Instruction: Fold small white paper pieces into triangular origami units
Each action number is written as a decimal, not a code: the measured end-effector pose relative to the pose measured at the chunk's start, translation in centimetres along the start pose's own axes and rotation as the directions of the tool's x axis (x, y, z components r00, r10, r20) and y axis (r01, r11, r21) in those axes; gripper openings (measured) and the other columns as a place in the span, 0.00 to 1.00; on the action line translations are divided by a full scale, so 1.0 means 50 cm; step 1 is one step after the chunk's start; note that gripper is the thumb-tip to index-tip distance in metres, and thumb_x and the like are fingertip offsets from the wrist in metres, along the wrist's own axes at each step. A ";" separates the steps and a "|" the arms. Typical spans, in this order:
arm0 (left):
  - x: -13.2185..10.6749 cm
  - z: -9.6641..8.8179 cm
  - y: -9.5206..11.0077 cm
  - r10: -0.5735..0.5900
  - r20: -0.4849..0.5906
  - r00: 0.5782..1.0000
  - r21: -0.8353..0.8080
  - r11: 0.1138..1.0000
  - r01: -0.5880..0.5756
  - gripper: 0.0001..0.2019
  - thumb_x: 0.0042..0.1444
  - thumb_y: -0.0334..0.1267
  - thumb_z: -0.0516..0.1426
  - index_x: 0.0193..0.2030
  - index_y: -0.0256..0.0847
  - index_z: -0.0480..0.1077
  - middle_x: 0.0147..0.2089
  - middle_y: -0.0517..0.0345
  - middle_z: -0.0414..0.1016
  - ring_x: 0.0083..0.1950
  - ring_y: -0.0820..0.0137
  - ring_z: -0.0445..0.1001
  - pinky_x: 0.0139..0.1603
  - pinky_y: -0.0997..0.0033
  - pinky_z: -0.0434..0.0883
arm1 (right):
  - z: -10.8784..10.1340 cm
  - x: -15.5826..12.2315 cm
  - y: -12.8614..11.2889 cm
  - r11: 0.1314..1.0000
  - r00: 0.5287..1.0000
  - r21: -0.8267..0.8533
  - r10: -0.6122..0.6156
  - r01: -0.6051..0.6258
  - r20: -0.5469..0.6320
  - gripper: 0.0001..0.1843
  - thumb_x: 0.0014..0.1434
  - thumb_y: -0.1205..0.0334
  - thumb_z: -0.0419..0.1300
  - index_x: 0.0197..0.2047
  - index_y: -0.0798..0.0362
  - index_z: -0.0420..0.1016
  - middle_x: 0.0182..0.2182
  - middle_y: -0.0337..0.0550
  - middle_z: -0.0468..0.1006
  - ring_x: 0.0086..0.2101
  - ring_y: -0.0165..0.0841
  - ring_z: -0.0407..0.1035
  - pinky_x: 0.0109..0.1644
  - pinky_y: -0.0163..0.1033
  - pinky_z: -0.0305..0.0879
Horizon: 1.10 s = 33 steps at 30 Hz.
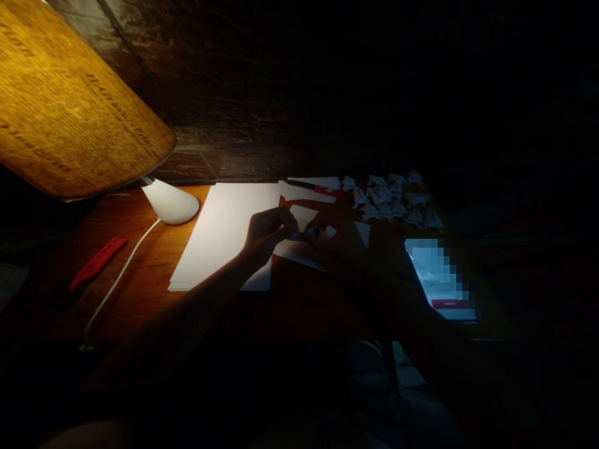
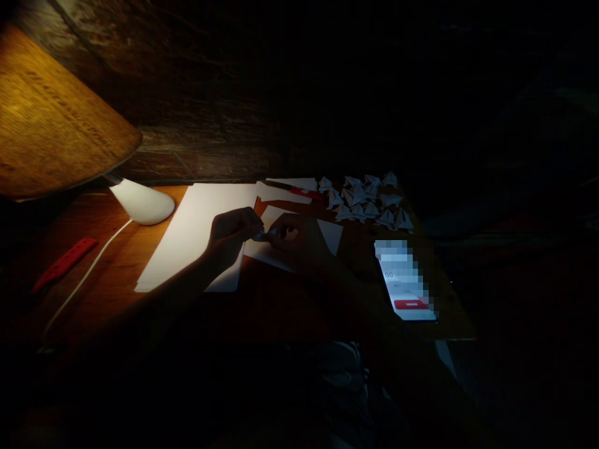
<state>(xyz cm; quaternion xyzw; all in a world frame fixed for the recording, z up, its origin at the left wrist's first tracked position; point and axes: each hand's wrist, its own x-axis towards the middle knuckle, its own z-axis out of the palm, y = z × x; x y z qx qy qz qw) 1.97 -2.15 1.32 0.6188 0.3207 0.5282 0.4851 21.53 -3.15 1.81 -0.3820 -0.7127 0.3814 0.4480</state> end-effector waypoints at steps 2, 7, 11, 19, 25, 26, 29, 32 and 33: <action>0.000 0.002 -0.002 0.006 -0.007 1.000 -0.001 1.000 -0.006 0.08 0.54 0.37 0.67 0.27 0.40 0.75 0.29 0.58 0.74 0.30 0.73 0.73 0.32 0.70 0.72 | -0.001 0.000 0.004 1.000 1.000 0.004 -0.010 0.010 -0.021 0.06 0.56 0.61 0.68 0.29 0.51 0.78 0.27 0.38 0.79 0.30 0.30 0.69 0.36 0.38 0.63; 0.001 0.001 -0.010 -0.038 0.003 0.999 -0.033 0.999 0.038 0.06 0.54 0.38 0.68 0.32 0.41 0.77 0.31 0.58 0.76 0.31 0.72 0.74 0.33 0.69 0.73 | -0.006 0.002 0.013 0.999 0.999 -0.021 -0.025 0.024 -0.024 0.08 0.56 0.58 0.69 0.29 0.51 0.78 0.26 0.38 0.78 0.29 0.31 0.69 0.35 0.38 0.63; 0.001 -0.002 -0.011 -0.048 -0.015 0.999 -0.056 0.997 0.047 0.05 0.52 0.37 0.68 0.32 0.41 0.77 0.31 0.58 0.75 0.31 0.72 0.74 0.32 0.70 0.71 | -0.009 0.004 0.010 0.999 1.000 -0.051 0.007 -0.008 -0.024 0.09 0.56 0.57 0.70 0.29 0.51 0.78 0.27 0.39 0.78 0.30 0.32 0.69 0.36 0.39 0.64; -0.001 0.003 0.002 -0.013 -0.020 1.000 -0.025 1.000 0.012 0.04 0.52 0.35 0.66 0.29 0.40 0.76 0.29 0.58 0.74 0.30 0.73 0.73 0.30 0.71 0.69 | -0.002 -0.001 -0.001 0.999 0.999 -0.034 0.033 -0.034 -0.015 0.10 0.55 0.55 0.70 0.29 0.50 0.78 0.26 0.38 0.78 0.30 0.32 0.69 0.36 0.39 0.63; 0.002 0.003 -0.006 -0.034 -0.087 0.996 -0.021 0.999 0.032 0.03 0.52 0.34 0.65 0.31 0.40 0.75 0.32 0.57 0.76 0.31 0.73 0.74 0.31 0.72 0.71 | 0.008 0.005 0.012 0.995 0.996 0.047 0.084 -0.082 -0.039 0.14 0.57 0.49 0.69 0.30 0.50 0.77 0.28 0.39 0.79 0.31 0.32 0.70 0.37 0.39 0.65; 0.003 0.003 -0.011 -0.035 -0.111 0.993 -0.008 0.999 0.035 0.03 0.52 0.35 0.64 0.31 0.40 0.75 0.32 0.57 0.76 0.31 0.73 0.74 0.32 0.71 0.71 | 0.008 0.007 0.015 0.992 0.993 0.085 0.103 -0.097 -0.065 0.15 0.58 0.47 0.69 0.31 0.50 0.78 0.29 0.40 0.80 0.31 0.32 0.71 0.38 0.39 0.66; 0.008 0.002 -0.024 -0.056 -0.185 0.981 0.013 0.998 0.060 0.04 0.53 0.35 0.63 0.31 0.40 0.74 0.30 0.59 0.74 0.29 0.74 0.72 0.32 0.72 0.72 | 0.003 0.011 0.022 0.963 0.975 0.219 0.185 -0.154 -0.126 0.22 0.63 0.39 0.63 0.38 0.51 0.79 0.37 0.44 0.83 0.33 0.33 0.74 0.38 0.40 0.69; 0.012 0.002 -0.031 -0.090 -0.234 0.968 -0.029 0.996 0.085 0.05 0.53 0.34 0.63 0.29 0.40 0.72 0.29 0.61 0.73 0.28 0.75 0.71 0.30 0.73 0.71 | -0.002 0.010 0.023 0.940 0.961 0.246 0.262 -0.235 -0.084 0.25 0.65 0.36 0.58 0.38 0.51 0.81 0.36 0.45 0.83 0.33 0.33 0.74 0.37 0.39 0.69; 0.013 0.002 -0.032 -0.099 -0.237 0.967 -0.044 0.995 0.091 0.05 0.52 0.34 0.64 0.29 0.40 0.71 0.29 0.61 0.73 0.28 0.75 0.71 0.30 0.73 0.71 | -0.002 0.010 0.023 0.940 0.959 0.223 0.276 -0.257 -0.058 0.25 0.64 0.37 0.60 0.36 0.51 0.81 0.34 0.44 0.83 0.32 0.33 0.74 0.36 0.38 0.68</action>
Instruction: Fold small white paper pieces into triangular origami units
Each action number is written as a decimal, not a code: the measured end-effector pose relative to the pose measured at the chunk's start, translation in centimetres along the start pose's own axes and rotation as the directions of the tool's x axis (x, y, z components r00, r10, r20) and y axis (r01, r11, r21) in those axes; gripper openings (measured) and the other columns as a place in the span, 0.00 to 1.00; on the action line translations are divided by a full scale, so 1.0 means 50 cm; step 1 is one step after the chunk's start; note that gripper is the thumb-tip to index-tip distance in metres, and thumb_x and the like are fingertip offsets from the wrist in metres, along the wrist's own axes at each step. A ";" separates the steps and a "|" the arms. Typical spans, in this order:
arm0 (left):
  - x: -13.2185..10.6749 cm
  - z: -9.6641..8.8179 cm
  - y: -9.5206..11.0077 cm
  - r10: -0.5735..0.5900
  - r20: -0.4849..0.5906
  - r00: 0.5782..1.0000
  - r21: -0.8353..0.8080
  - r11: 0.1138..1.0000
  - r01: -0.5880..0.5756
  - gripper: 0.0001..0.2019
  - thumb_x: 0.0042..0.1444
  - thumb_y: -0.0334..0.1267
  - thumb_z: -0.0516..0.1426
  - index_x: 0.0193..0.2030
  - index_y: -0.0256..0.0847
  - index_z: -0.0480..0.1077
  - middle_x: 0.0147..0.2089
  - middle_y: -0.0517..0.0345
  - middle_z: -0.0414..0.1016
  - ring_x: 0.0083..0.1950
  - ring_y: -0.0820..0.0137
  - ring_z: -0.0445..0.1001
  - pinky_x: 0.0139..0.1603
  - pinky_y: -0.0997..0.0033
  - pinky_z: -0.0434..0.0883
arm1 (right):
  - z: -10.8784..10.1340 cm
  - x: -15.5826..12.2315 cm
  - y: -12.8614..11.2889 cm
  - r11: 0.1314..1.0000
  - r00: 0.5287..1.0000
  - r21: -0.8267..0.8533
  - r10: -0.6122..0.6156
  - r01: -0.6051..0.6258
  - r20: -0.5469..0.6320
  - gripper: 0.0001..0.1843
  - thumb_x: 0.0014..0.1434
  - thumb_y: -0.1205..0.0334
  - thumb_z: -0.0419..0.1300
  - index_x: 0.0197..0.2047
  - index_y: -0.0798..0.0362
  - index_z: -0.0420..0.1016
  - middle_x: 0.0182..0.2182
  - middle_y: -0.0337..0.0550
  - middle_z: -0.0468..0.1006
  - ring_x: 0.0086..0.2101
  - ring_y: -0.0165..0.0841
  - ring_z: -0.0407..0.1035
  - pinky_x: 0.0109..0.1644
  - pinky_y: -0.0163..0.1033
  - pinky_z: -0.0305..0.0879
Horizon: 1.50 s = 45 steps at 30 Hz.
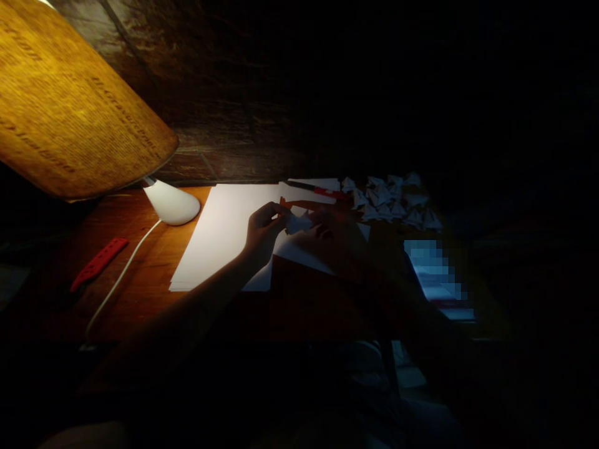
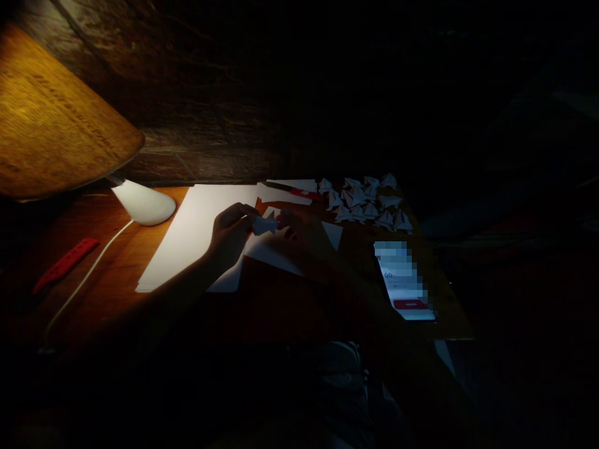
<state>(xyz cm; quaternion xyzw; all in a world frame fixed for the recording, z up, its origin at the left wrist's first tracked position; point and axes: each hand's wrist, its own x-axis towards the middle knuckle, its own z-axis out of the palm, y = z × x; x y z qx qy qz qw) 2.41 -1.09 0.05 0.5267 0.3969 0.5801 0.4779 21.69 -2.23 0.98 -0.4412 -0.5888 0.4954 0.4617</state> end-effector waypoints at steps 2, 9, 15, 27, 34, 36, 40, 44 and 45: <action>0.001 0.001 0.001 -0.018 0.022 1.000 -0.019 1.000 0.019 0.06 0.51 0.34 0.65 0.28 0.40 0.71 0.30 0.60 0.73 0.29 0.75 0.72 0.30 0.73 0.72 | 0.002 -0.001 0.001 0.998 1.000 -0.055 0.014 -0.013 0.019 0.21 0.63 0.41 0.64 0.32 0.51 0.80 0.29 0.42 0.81 0.30 0.32 0.73 0.34 0.38 0.67; -0.008 0.003 0.010 -0.158 0.139 0.977 0.047 0.987 0.153 0.09 0.49 0.40 0.68 0.33 0.38 0.76 0.29 0.58 0.77 0.29 0.73 0.75 0.30 0.74 0.72 | 0.005 0.003 0.007 0.994 0.998 -0.088 -0.062 0.060 -0.015 0.14 0.60 0.50 0.67 0.30 0.51 0.81 0.28 0.41 0.81 0.30 0.32 0.73 0.34 0.38 0.68; -0.012 0.005 0.016 -0.183 0.191 0.964 0.103 0.981 0.166 0.09 0.48 0.40 0.70 0.27 0.38 0.77 0.27 0.55 0.78 0.28 0.72 0.75 0.29 0.74 0.70 | 0.002 -0.003 -0.006 0.994 0.997 -0.086 -0.074 0.074 0.011 0.12 0.57 0.52 0.68 0.29 0.52 0.81 0.27 0.41 0.81 0.29 0.32 0.72 0.34 0.38 0.68; 0.001 -0.007 -0.010 -0.227 0.211 0.951 0.048 0.974 0.222 0.13 0.48 0.40 0.70 0.24 0.39 0.72 0.23 0.60 0.72 0.24 0.76 0.69 0.24 0.76 0.64 | 0.012 -0.008 -0.014 0.992 0.999 -0.116 0.042 -0.042 -0.002 0.17 0.60 0.50 0.67 0.26 0.52 0.75 0.24 0.38 0.76 0.27 0.30 0.67 0.29 0.36 0.60; 0.012 -0.013 -0.029 -0.221 0.260 0.940 0.090 0.975 0.205 0.14 0.47 0.41 0.71 0.24 0.38 0.71 0.24 0.60 0.71 0.25 0.76 0.69 0.26 0.77 0.63 | -0.012 0.009 -0.004 0.962 0.996 -0.271 -0.017 0.040 0.085 0.15 0.62 0.54 0.63 0.27 0.52 0.78 0.26 0.39 0.79 0.28 0.30 0.69 0.34 0.37 0.61; 0.011 -0.014 -0.028 -0.224 0.274 0.935 0.112 0.973 0.200 0.15 0.47 0.42 0.71 0.25 0.38 0.72 0.24 0.61 0.70 0.25 0.76 0.68 0.26 0.77 0.62 | -0.020 0.005 -0.013 0.935 0.993 -0.355 0.018 0.025 0.117 0.15 0.63 0.55 0.62 0.26 0.52 0.78 0.24 0.38 0.78 0.27 0.30 0.69 0.33 0.37 0.58; 0.010 -0.014 -0.028 -0.207 0.279 0.938 0.131 0.976 0.177 0.15 0.49 0.44 0.71 0.26 0.38 0.72 0.24 0.61 0.70 0.26 0.75 0.68 0.27 0.76 0.62 | -0.037 -0.028 -0.040 0.771 0.999 -0.635 0.051 -0.034 0.008 0.13 0.58 0.55 0.68 0.25 0.51 0.76 0.22 0.39 0.76 0.24 0.31 0.65 0.31 0.39 0.51; 0.012 -0.014 -0.030 -0.189 0.290 0.938 0.133 0.979 0.156 0.15 0.50 0.43 0.69 0.25 0.37 0.71 0.24 0.61 0.71 0.26 0.76 0.68 0.28 0.76 0.62 | -0.051 -0.103 -0.056 0.601 0.965 -0.790 -0.114 -0.122 -0.235 0.13 0.59 0.52 0.68 0.28 0.50 0.76 0.27 0.45 0.79 0.28 0.36 0.67 0.34 0.40 0.52; 0.013 -0.014 -0.030 -0.193 0.294 0.936 0.139 0.978 0.158 0.15 0.50 0.44 0.69 0.26 0.37 0.72 0.24 0.60 0.71 0.26 0.76 0.69 0.28 0.75 0.62 | -0.054 -0.123 -0.054 0.585 0.946 -0.800 -0.166 -0.133 -0.278 0.13 0.60 0.52 0.68 0.29 0.50 0.76 0.28 0.46 0.79 0.30 0.37 0.68 0.35 0.41 0.54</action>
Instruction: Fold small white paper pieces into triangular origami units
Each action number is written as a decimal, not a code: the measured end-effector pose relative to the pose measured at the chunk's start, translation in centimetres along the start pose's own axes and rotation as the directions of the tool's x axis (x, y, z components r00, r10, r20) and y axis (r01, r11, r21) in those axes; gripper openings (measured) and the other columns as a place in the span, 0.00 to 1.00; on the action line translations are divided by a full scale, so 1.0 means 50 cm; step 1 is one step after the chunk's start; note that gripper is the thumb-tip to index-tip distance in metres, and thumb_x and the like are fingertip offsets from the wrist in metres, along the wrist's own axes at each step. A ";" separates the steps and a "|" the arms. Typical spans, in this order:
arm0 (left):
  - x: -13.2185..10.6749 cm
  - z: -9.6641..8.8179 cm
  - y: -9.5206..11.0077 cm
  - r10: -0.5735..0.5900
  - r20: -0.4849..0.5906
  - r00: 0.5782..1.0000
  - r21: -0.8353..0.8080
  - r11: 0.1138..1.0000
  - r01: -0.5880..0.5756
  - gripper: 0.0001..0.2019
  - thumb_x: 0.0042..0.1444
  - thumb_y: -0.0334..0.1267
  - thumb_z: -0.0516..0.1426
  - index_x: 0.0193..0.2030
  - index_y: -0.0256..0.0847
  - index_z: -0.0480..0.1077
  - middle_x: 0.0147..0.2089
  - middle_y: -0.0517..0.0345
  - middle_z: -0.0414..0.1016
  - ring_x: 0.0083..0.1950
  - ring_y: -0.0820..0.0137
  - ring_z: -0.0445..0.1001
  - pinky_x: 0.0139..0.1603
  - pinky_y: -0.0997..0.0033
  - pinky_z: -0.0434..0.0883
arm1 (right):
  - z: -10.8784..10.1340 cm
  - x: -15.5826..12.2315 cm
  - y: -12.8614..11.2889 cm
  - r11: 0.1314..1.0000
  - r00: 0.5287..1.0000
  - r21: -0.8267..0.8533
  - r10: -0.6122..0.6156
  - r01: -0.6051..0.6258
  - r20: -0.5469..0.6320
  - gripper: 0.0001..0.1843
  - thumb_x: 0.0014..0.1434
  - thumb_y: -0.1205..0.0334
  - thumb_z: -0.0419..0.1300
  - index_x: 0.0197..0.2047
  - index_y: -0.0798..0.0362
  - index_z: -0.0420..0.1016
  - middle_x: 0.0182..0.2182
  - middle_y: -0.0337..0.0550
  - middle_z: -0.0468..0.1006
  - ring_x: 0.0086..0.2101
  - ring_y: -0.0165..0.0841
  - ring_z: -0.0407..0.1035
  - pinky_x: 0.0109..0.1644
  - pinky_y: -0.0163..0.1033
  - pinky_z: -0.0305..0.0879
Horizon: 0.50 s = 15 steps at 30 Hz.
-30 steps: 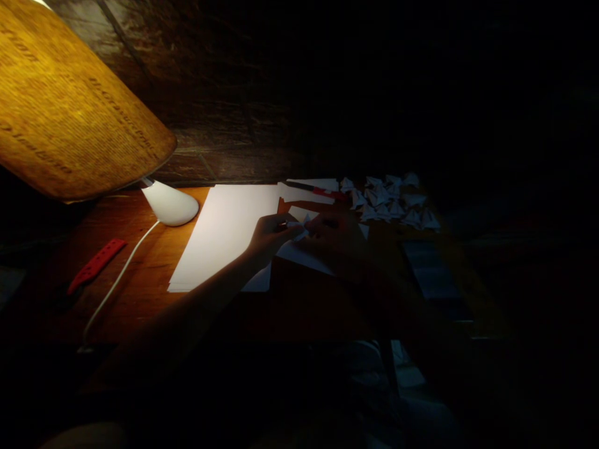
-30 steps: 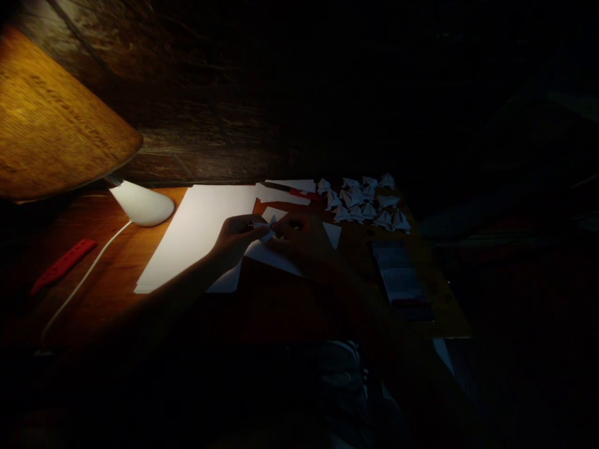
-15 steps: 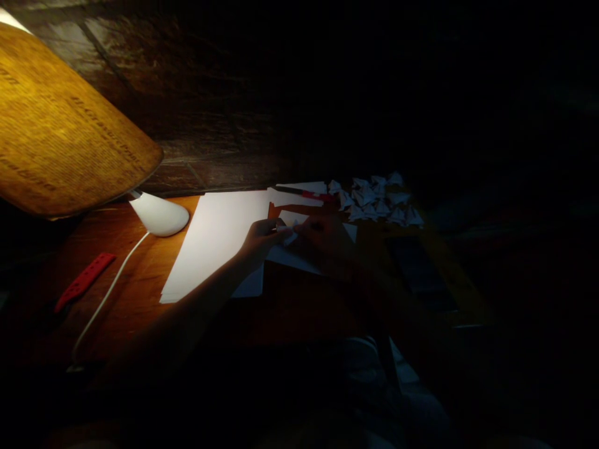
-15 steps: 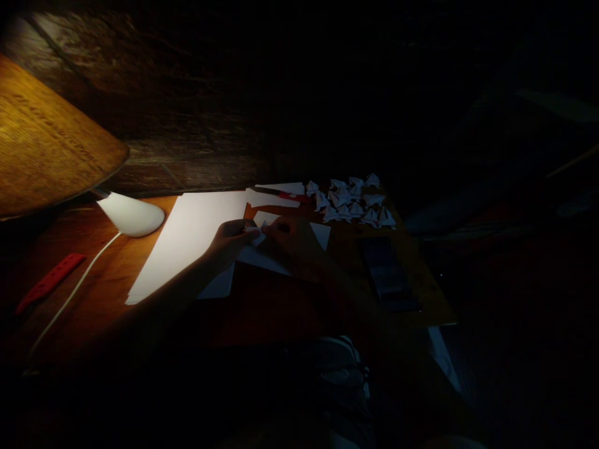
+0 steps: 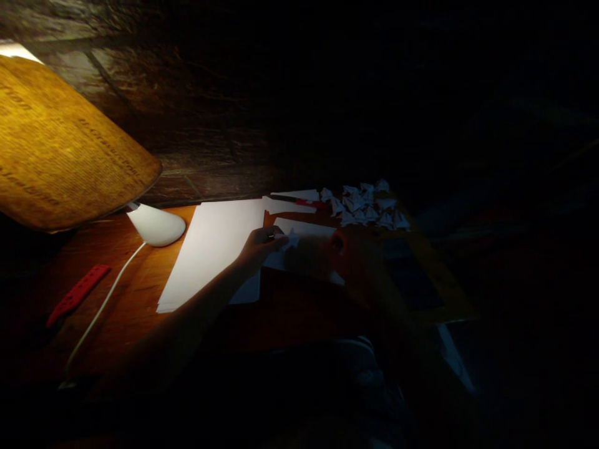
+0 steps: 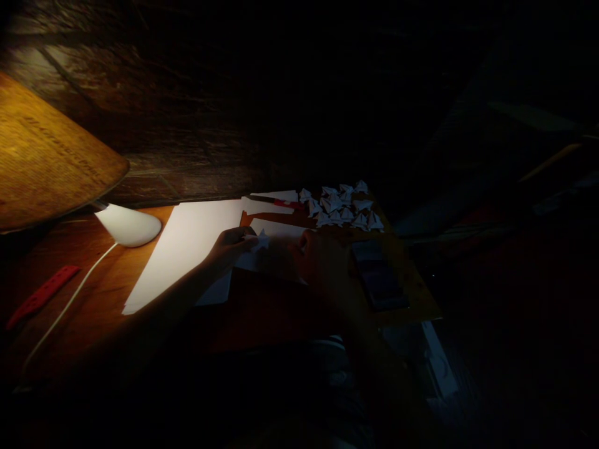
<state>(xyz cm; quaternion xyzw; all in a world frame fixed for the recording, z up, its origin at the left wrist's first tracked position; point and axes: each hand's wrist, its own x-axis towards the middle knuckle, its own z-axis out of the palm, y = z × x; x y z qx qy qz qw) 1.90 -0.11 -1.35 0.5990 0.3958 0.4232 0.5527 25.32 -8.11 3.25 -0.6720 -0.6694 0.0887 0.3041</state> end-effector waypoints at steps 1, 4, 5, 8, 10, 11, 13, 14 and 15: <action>0.000 0.000 -0.001 -0.007 0.005 1.000 0.006 1.000 0.007 0.15 0.50 0.44 0.70 0.26 0.38 0.71 0.25 0.60 0.72 0.26 0.76 0.69 0.28 0.75 0.62 | -0.005 -0.018 0.007 1.000 0.999 -0.009 0.012 -0.013 -0.051 0.13 0.61 0.52 0.67 0.30 0.49 0.76 0.28 0.46 0.79 0.32 0.38 0.69 0.37 0.41 0.55; 0.001 0.000 -0.002 -0.029 0.005 1.000 0.017 0.999 0.029 0.17 0.48 0.46 0.71 0.26 0.38 0.71 0.25 0.59 0.74 0.27 0.75 0.70 0.28 0.75 0.62 | -0.012 -0.057 0.025 0.995 0.993 -0.035 0.094 -0.097 -0.068 0.15 0.65 0.48 0.63 0.32 0.48 0.77 0.29 0.45 0.80 0.35 0.39 0.72 0.42 0.42 0.59; 0.001 0.000 -0.002 -0.031 0.002 1.000 0.018 0.999 0.031 0.17 0.48 0.46 0.71 0.26 0.38 0.71 0.25 0.58 0.74 0.27 0.74 0.70 0.28 0.75 0.62 | -0.012 -0.064 0.029 0.990 0.991 -0.055 0.125 -0.128 -0.044 0.15 0.66 0.48 0.62 0.33 0.48 0.77 0.30 0.45 0.81 0.36 0.39 0.72 0.43 0.42 0.60; 0.000 0.001 0.000 -0.032 -0.013 0.999 0.014 0.999 0.032 0.18 0.48 0.47 0.71 0.27 0.37 0.71 0.25 0.59 0.74 0.27 0.75 0.69 0.29 0.75 0.62 | -0.015 -0.071 0.029 0.975 0.981 -0.120 0.194 -0.189 0.028 0.16 0.67 0.48 0.60 0.34 0.48 0.79 0.33 0.45 0.83 0.38 0.40 0.74 0.46 0.43 0.60; 0.000 0.002 0.002 -0.037 -0.021 0.999 0.002 0.999 0.038 0.17 0.47 0.47 0.71 0.27 0.37 0.72 0.25 0.60 0.73 0.27 0.75 0.69 0.29 0.75 0.62 | -0.018 -0.069 0.024 0.967 0.976 -0.149 0.215 -0.207 0.040 0.16 0.67 0.48 0.60 0.35 0.49 0.79 0.34 0.46 0.84 0.39 0.41 0.75 0.47 0.45 0.60; 0.000 0.002 0.002 -0.039 -0.023 0.999 -0.002 0.999 0.039 0.17 0.47 0.47 0.71 0.27 0.37 0.72 0.25 0.60 0.73 0.27 0.75 0.69 0.30 0.75 0.62 | -0.019 -0.069 0.021 0.965 0.975 -0.157 0.218 -0.210 0.034 0.15 0.67 0.48 0.60 0.35 0.49 0.79 0.35 0.46 0.84 0.39 0.42 0.75 0.48 0.46 0.61; 0.000 0.002 0.002 -0.035 -0.022 0.999 -0.008 0.999 0.035 0.18 0.47 0.47 0.72 0.27 0.37 0.71 0.24 0.60 0.73 0.27 0.75 0.69 0.30 0.75 0.62 | -0.019 -0.071 0.016 0.965 0.979 -0.167 0.205 -0.199 0.014 0.15 0.67 0.49 0.60 0.35 0.48 0.80 0.35 0.47 0.84 0.41 0.45 0.75 0.51 0.50 0.60; 0.000 0.002 0.001 -0.033 -0.018 0.999 -0.010 0.999 0.033 0.18 0.47 0.47 0.71 0.26 0.37 0.71 0.24 0.60 0.73 0.27 0.75 0.69 0.30 0.75 0.62 | -0.017 -0.073 0.015 0.967 0.982 -0.170 0.191 -0.188 0.003 0.14 0.67 0.49 0.60 0.35 0.48 0.80 0.35 0.47 0.84 0.41 0.46 0.75 0.52 0.52 0.60; 0.000 0.003 0.001 -0.035 -0.011 0.999 -0.013 0.999 0.035 0.18 0.47 0.47 0.71 0.26 0.38 0.71 0.25 0.59 0.73 0.28 0.74 0.70 0.30 0.74 0.62 | -0.014 -0.075 0.015 0.970 0.984 -0.167 0.178 -0.177 -0.009 0.14 0.67 0.49 0.61 0.35 0.48 0.80 0.35 0.46 0.84 0.41 0.47 0.74 0.53 0.54 0.60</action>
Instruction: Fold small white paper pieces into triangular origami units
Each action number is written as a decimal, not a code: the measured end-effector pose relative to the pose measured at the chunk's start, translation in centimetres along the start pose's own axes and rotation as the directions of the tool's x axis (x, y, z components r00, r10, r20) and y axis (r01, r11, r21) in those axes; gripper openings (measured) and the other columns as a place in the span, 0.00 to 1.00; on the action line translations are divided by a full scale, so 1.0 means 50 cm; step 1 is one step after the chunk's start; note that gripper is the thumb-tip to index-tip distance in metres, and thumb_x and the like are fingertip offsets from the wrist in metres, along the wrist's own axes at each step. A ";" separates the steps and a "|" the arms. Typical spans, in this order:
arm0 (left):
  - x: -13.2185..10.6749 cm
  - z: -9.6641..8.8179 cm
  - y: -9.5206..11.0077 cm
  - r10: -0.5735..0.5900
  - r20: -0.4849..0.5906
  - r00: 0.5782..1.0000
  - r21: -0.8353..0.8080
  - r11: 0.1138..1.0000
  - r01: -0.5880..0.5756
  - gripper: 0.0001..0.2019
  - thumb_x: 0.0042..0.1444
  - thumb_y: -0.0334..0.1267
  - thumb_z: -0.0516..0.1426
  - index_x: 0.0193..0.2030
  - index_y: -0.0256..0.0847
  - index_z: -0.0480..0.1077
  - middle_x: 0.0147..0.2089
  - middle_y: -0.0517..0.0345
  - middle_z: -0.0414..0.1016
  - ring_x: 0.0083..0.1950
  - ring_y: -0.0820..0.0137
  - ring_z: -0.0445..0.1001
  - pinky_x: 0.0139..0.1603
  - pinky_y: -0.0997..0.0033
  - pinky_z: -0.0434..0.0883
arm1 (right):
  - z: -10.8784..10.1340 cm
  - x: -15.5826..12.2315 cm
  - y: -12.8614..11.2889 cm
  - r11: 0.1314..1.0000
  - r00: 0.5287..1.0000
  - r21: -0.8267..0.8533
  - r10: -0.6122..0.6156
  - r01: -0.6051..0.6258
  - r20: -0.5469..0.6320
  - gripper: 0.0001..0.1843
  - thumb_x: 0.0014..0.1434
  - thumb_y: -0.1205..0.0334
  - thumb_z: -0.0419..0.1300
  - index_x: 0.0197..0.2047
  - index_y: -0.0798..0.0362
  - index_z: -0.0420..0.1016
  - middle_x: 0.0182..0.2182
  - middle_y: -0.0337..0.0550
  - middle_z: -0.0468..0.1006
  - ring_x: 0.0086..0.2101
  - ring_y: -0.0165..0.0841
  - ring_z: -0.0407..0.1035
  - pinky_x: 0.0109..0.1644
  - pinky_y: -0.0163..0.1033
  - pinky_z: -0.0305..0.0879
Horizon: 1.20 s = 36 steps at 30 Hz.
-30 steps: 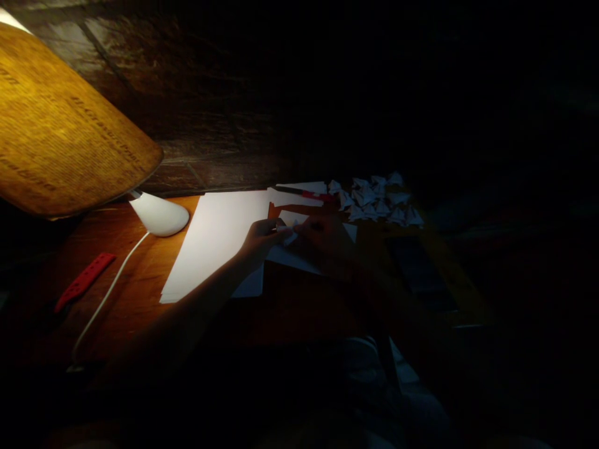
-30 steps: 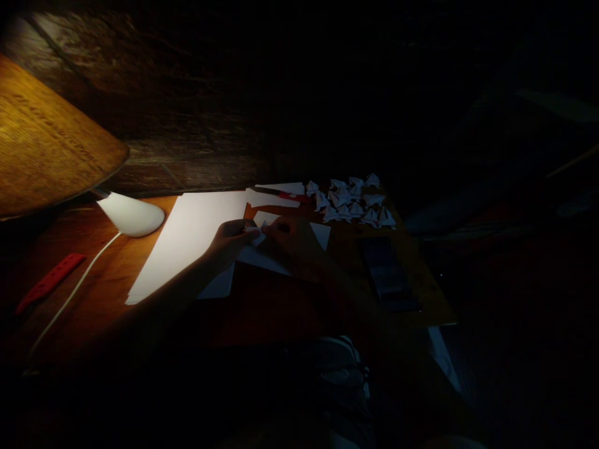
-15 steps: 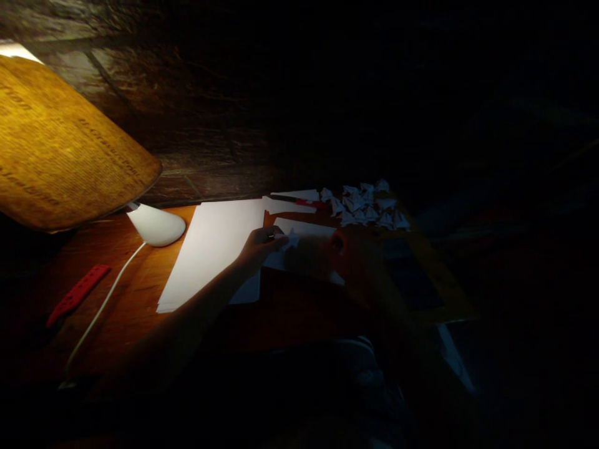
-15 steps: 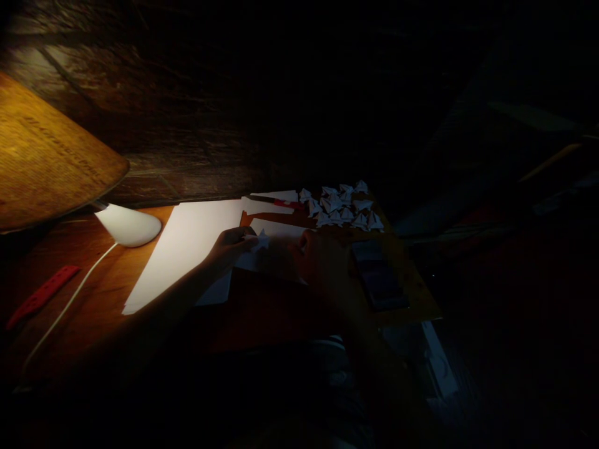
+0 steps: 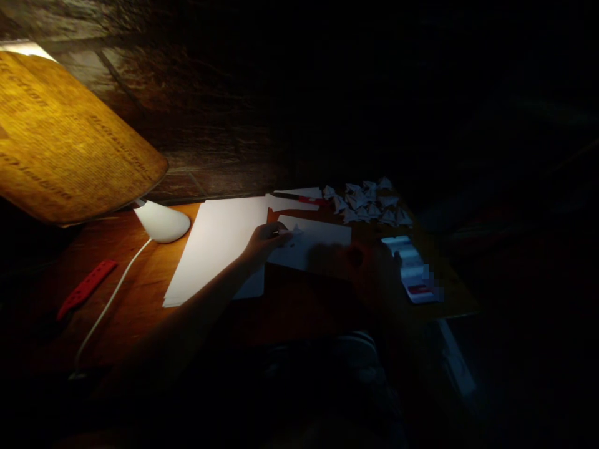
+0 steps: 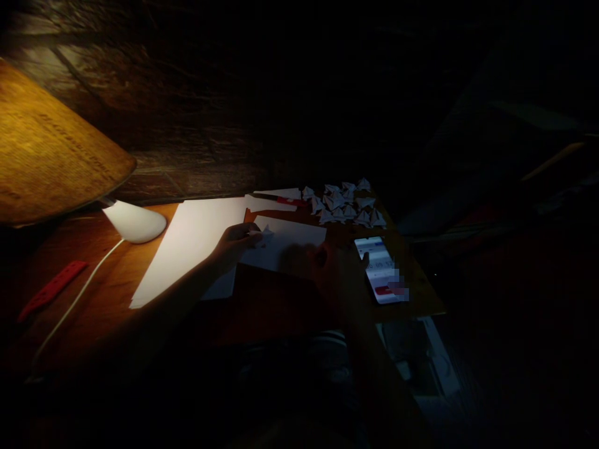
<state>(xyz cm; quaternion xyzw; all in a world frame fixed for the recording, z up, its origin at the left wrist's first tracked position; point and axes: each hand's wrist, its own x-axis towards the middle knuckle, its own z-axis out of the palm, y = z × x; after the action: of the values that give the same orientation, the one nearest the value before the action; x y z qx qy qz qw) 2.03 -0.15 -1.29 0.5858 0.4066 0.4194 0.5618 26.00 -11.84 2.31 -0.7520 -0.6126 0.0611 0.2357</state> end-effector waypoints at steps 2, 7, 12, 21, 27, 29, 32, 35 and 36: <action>0.000 0.000 0.001 -0.008 0.010 1.000 -0.011 1.000 0.009 0.18 0.48 0.47 0.71 0.26 0.38 0.70 0.25 0.59 0.73 0.28 0.73 0.72 0.30 0.74 0.64 | 0.012 -0.001 0.001 0.999 0.999 0.036 -0.024 0.025 -0.027 0.14 0.66 0.49 0.61 0.34 0.48 0.79 0.34 0.46 0.84 0.40 0.45 0.74 0.53 0.55 0.60; -0.001 0.002 0.003 -0.019 0.011 1.000 -0.009 1.000 0.019 0.18 0.47 0.46 0.72 0.26 0.37 0.71 0.24 0.59 0.72 0.27 0.75 0.69 0.29 0.75 0.62 | 0.050 0.037 -0.010 0.934 0.998 0.351 -0.066 0.065 -0.009 0.13 0.62 0.50 0.63 0.33 0.50 0.77 0.30 0.44 0.82 0.31 0.37 0.73 0.39 0.42 0.64; -0.001 0.004 0.001 0.002 0.002 1.000 -0.059 0.998 -0.001 0.19 0.46 0.47 0.72 0.26 0.37 0.70 0.23 0.62 0.70 0.27 0.74 0.70 0.29 0.75 0.64 | 0.065 0.113 -0.054 0.752 0.979 0.655 -0.180 0.072 0.099 0.11 0.61 0.53 0.63 0.38 0.52 0.81 0.35 0.45 0.83 0.35 0.36 0.75 0.39 0.40 0.67; 0.009 0.003 -0.007 -0.005 -0.016 1.000 -0.104 0.995 0.004 0.19 0.43 0.49 0.72 0.27 0.38 0.71 0.23 0.63 0.72 0.25 0.76 0.69 0.29 0.76 0.64 | 0.138 0.165 -0.092 0.513 0.936 0.857 -0.282 -0.037 0.210 0.12 0.52 0.51 0.69 0.28 0.50 0.79 0.27 0.41 0.80 0.31 0.34 0.72 0.37 0.40 0.68; 0.005 0.003 0.000 0.035 -0.008 0.999 -0.034 0.999 -0.036 0.17 0.49 0.48 0.70 0.32 0.38 0.74 0.27 0.61 0.75 0.28 0.75 0.71 0.31 0.76 0.65 | 0.153 0.150 -0.090 0.447 0.946 0.889 -0.231 -0.103 0.226 0.14 0.53 0.48 0.69 0.28 0.50 0.79 0.27 0.40 0.78 0.30 0.33 0.70 0.38 0.40 0.66; 0.004 0.002 0.001 0.036 -0.003 0.999 -0.028 0.999 -0.036 0.17 0.48 0.48 0.71 0.34 0.38 0.75 0.28 0.61 0.76 0.28 0.75 0.71 0.30 0.76 0.64 | 0.150 0.148 -0.092 0.446 0.951 0.890 -0.222 -0.097 0.215 0.14 0.52 0.48 0.69 0.28 0.50 0.79 0.27 0.40 0.78 0.31 0.34 0.70 0.38 0.40 0.66; 0.005 -0.001 -0.001 0.029 0.022 0.999 -0.023 0.999 -0.028 0.17 0.48 0.49 0.70 0.35 0.37 0.76 0.28 0.59 0.77 0.28 0.75 0.71 0.30 0.76 0.64 | 0.146 0.144 -0.098 0.406 0.956 0.904 -0.190 -0.131 0.224 0.13 0.52 0.49 0.70 0.29 0.50 0.79 0.29 0.40 0.78 0.31 0.34 0.70 0.38 0.40 0.66; 0.005 -0.003 -0.002 0.008 0.035 0.999 -0.014 1.000 -0.008 0.17 0.48 0.50 0.70 0.34 0.37 0.76 0.28 0.60 0.76 0.28 0.75 0.70 0.30 0.76 0.63 | 0.142 0.141 -0.102 0.413 0.952 0.901 -0.199 -0.133 0.232 0.14 0.52 0.48 0.70 0.28 0.50 0.79 0.29 0.40 0.78 0.32 0.33 0.70 0.37 0.39 0.66; 0.004 -0.003 -0.002 0.001 0.034 0.999 -0.009 1.000 0.000 0.17 0.48 0.49 0.69 0.33 0.37 0.76 0.27 0.60 0.75 0.28 0.75 0.69 0.29 0.76 0.62 | 0.140 0.140 -0.103 0.430 0.950 0.894 -0.210 -0.123 0.232 0.15 0.52 0.47 0.70 0.28 0.50 0.79 0.28 0.40 0.78 0.32 0.33 0.70 0.37 0.39 0.66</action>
<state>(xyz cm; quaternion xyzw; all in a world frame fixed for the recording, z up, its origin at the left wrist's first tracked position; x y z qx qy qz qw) 1.96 0.11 -1.37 0.5905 0.3951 0.4114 0.5709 20.44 -2.53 -0.30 -0.4739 -0.5329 0.4886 0.5027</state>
